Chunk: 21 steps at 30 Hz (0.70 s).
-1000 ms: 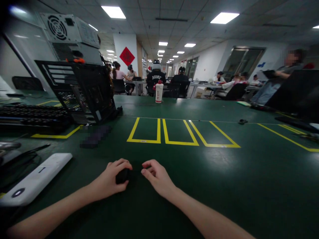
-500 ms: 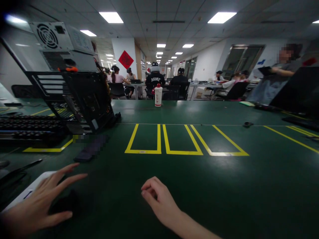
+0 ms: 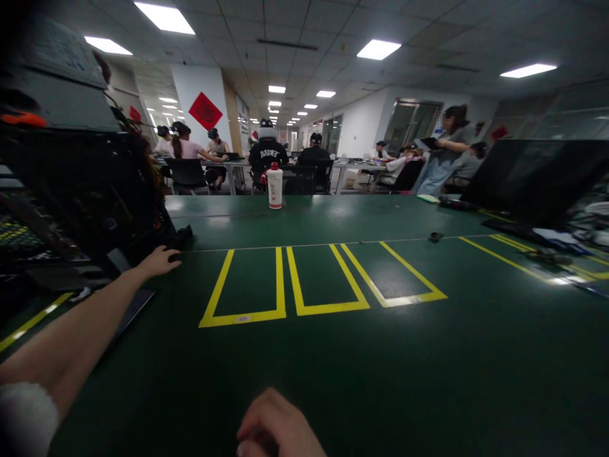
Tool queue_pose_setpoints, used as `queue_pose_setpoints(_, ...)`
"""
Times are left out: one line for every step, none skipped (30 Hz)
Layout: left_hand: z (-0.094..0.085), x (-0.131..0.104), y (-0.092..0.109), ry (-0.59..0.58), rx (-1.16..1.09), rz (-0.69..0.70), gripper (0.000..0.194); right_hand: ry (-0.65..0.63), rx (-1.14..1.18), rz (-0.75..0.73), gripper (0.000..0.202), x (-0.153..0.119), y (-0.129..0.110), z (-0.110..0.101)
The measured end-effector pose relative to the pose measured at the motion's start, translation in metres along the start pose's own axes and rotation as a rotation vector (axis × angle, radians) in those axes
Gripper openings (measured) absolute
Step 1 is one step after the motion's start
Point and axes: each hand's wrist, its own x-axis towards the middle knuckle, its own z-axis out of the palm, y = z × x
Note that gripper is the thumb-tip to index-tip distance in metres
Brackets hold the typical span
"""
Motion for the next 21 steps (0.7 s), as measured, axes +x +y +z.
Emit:
queue_pose_setpoints(0.002,0.000,-0.003,0.000,0.014,-0.004,0.047,-0.011,0.004,-0.009,0.017,0.000,0.000,0.000)
queue_pose_setpoints(0.002,-0.001,-0.006,0.005,0.029,-0.012,0.044,-0.012,0.012,-0.014,0.017,0.000,-0.001,0.000)
queue_pose_setpoints(0.001,-0.003,-0.008,0.016,0.045,-0.027,0.043,-0.013,0.000,-0.023,0.016,0.000,-0.002,0.001)
queue_pose_setpoints(-0.002,-0.005,-0.010,0.032,0.060,-0.045,0.043,-0.007,-0.029,-0.031,0.015,-0.001,-0.003,0.001)
queue_pose_setpoints(-0.006,-0.007,-0.011,0.049,0.073,-0.064,0.043,0.007,-0.053,-0.028,0.014,-0.002,-0.004,0.001)
queue_pose_setpoints(-0.010,-0.008,-0.010,0.066,0.084,-0.084,0.042,0.017,-0.070,-0.032,0.013,-0.002,-0.004,0.002)
queue_pose_setpoints(-0.013,-0.008,-0.009,0.075,0.090,-0.098,0.040,0.020,-0.080,-0.041,0.013,-0.003,-0.004,0.002)
queue_pose_setpoints(-0.016,-0.008,-0.008,0.075,0.091,-0.100,0.036,0.020,-0.086,-0.050,0.013,-0.003,-0.003,0.002)
queue_pose_setpoints(-0.017,-0.006,-0.006,0.066,0.088,-0.086,0.031,0.024,-0.081,-0.056,0.013,-0.004,-0.002,0.002)
queue_pose_setpoints(-0.018,-0.005,-0.004,0.051,0.085,-0.058,0.029,0.027,-0.078,-0.060,0.013,-0.003,-0.002,0.002)
queue_pose_setpoints(-0.018,-0.003,-0.001,0.037,0.083,-0.029,0.029,0.021,-0.071,-0.057,0.013,-0.003,-0.001,0.001)
queue_pose_setpoints(-0.017,-0.002,0.000,0.023,0.082,0.002,0.029,0.016,-0.067,-0.049,0.014,-0.003,-0.001,0.001)
queue_pose_setpoints(-0.016,-0.001,0.002,0.010,0.082,0.027,0.029,0.018,-0.059,-0.037,0.014,-0.002,-0.001,0.001)
queue_pose_setpoints(-0.016,-0.001,0.004,0.001,0.082,0.045,0.029,0.016,-0.056,-0.021,0.014,-0.001,-0.001,0.000)
queue_pose_setpoints(-0.016,-0.002,0.006,-0.008,0.080,0.060,0.029,0.010,-0.054,-0.008,0.014,0.000,-0.001,0.000)
queue_pose_setpoints(-0.017,-0.004,0.008,-0.018,0.079,0.063,0.029,0.002,-0.058,-0.002,0.014,0.000,-0.001,0.000)
queue_pose_setpoints(-0.017,-0.008,0.012,-0.024,0.073,0.077,0.029,-0.008,-0.067,-0.005,0.014,0.001,-0.002,0.000)
queue_pose_setpoints(-0.018,-0.013,0.018,-0.034,0.067,0.087,0.028,-0.015,-0.078,-0.017,0.014,0.001,-0.002,0.000)
queue_pose_setpoints(-0.019,-0.021,0.026,-0.049,0.058,0.111,0.027,-0.019,-0.087,-0.033,0.014,0.002,-0.001,0.000)
queue_pose_setpoints(-0.021,-0.032,0.036,-0.064,0.047,0.143,0.026,-0.020,-0.092,-0.049,0.014,0.002,-0.001,0.000)
queue_pose_setpoints(-0.023,-0.047,0.048,-0.080,0.033,0.184,0.027,-0.019,-0.094,-0.061,0.013,0.001,-0.002,0.000)
